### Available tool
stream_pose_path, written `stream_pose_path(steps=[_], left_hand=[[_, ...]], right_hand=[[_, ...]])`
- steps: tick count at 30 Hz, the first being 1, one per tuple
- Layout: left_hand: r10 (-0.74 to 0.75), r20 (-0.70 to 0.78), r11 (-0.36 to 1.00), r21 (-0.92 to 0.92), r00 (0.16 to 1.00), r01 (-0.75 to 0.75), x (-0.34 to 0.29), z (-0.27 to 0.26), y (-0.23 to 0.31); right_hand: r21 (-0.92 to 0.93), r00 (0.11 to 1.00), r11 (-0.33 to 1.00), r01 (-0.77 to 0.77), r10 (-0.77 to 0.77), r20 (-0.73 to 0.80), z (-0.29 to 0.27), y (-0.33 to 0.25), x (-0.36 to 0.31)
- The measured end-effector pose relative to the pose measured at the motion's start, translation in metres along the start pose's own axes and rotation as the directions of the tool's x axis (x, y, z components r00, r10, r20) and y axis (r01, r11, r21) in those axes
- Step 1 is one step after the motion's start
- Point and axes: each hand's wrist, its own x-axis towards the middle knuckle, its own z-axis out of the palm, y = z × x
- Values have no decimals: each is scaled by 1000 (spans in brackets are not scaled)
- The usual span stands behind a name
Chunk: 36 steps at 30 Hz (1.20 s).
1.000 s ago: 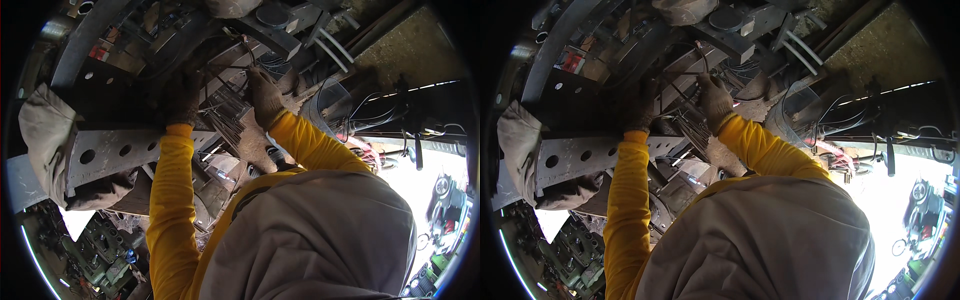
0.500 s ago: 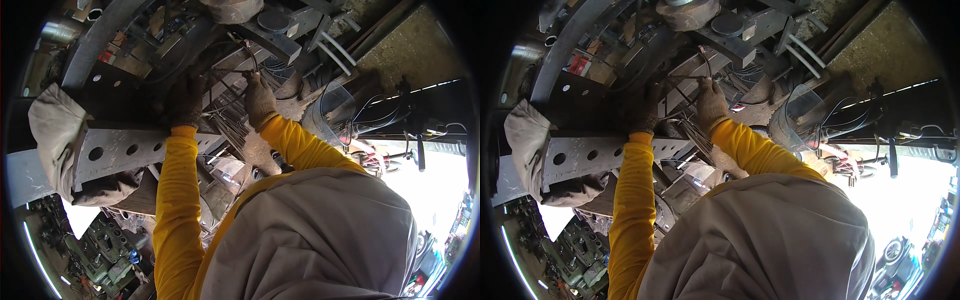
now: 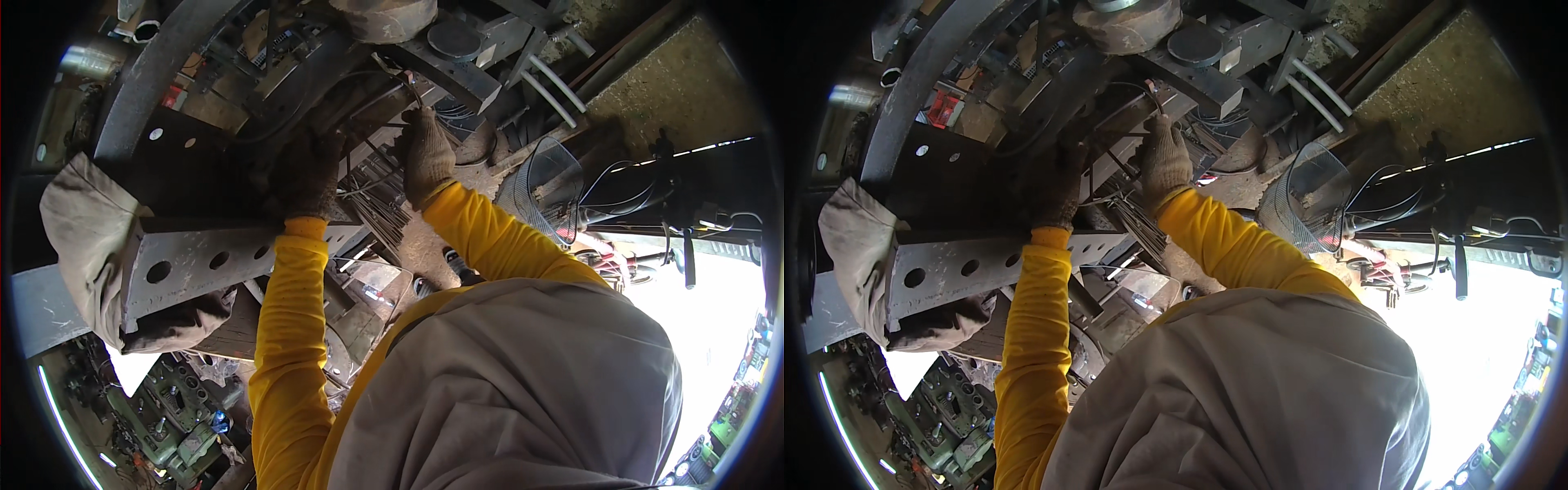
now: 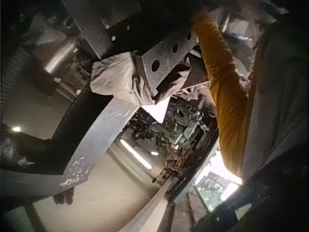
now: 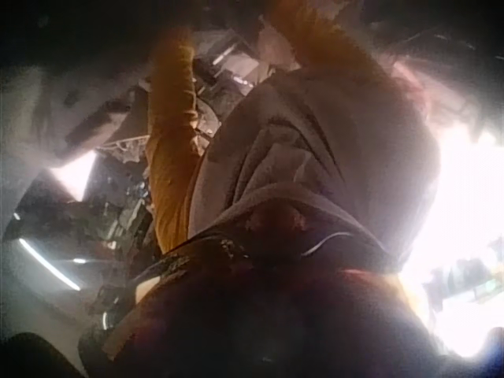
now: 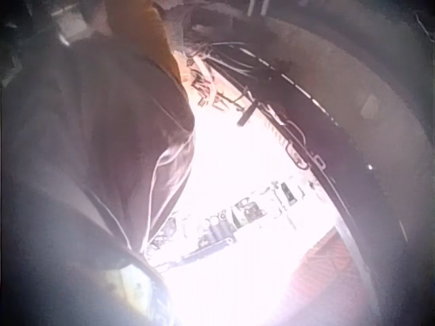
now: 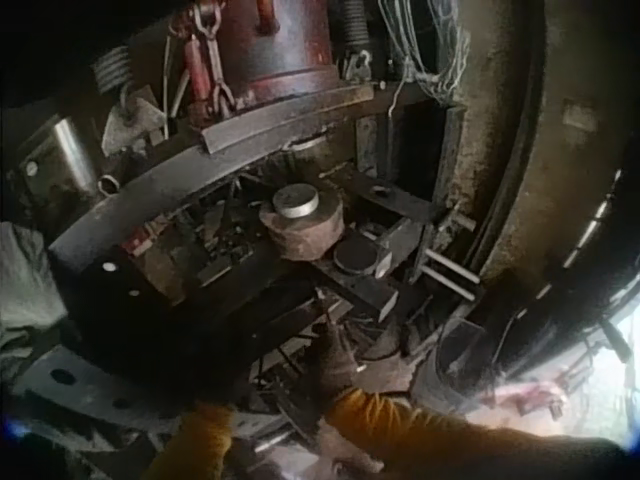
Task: The person manipulates thin metal wires and a circular metal frame using gloved hands to assemble or repair a structure on a workshop table.
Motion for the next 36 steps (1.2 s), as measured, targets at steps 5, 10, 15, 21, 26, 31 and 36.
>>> stream_pose_path(steps=[5, 10, 15, 21, 26, 31, 36], left_hand=[[63, -30, 995, -70, 998, -65, -1, 4, -3], [210, -185, 970, 164, 960, -180, -5, -25, 29], [86, -223, 962, -234, 971, -139, -68, -26, 107], [-88, -53, 992, -93, 995, 83, -148, -46, 137], [-1, 51, 1000, -25, 999, 3, -202, -62, 119], [-56, -302, 997, 36, 952, 70, -214, -6, 136], [-185, -331, 969, 97, 925, 229, -217, -18, 153]], right_hand=[[-452, 955, 852, 263, -162, 250, -25, 10, 36], [-596, 962, 755, 273, -218, 164, -34, -8, 10], [-683, 849, 505, 527, -294, 438, -82, 41, -7], [-617, 655, 252, 745, -105, 748, -139, 15, -54], [-334, 341, -72, 940, 129, 931, -131, -68, -92], [266, -83, -454, 850, 383, 920, -129, -81, -37], [259, -25, -664, 702, 340, 940, -160, -76, -7]])
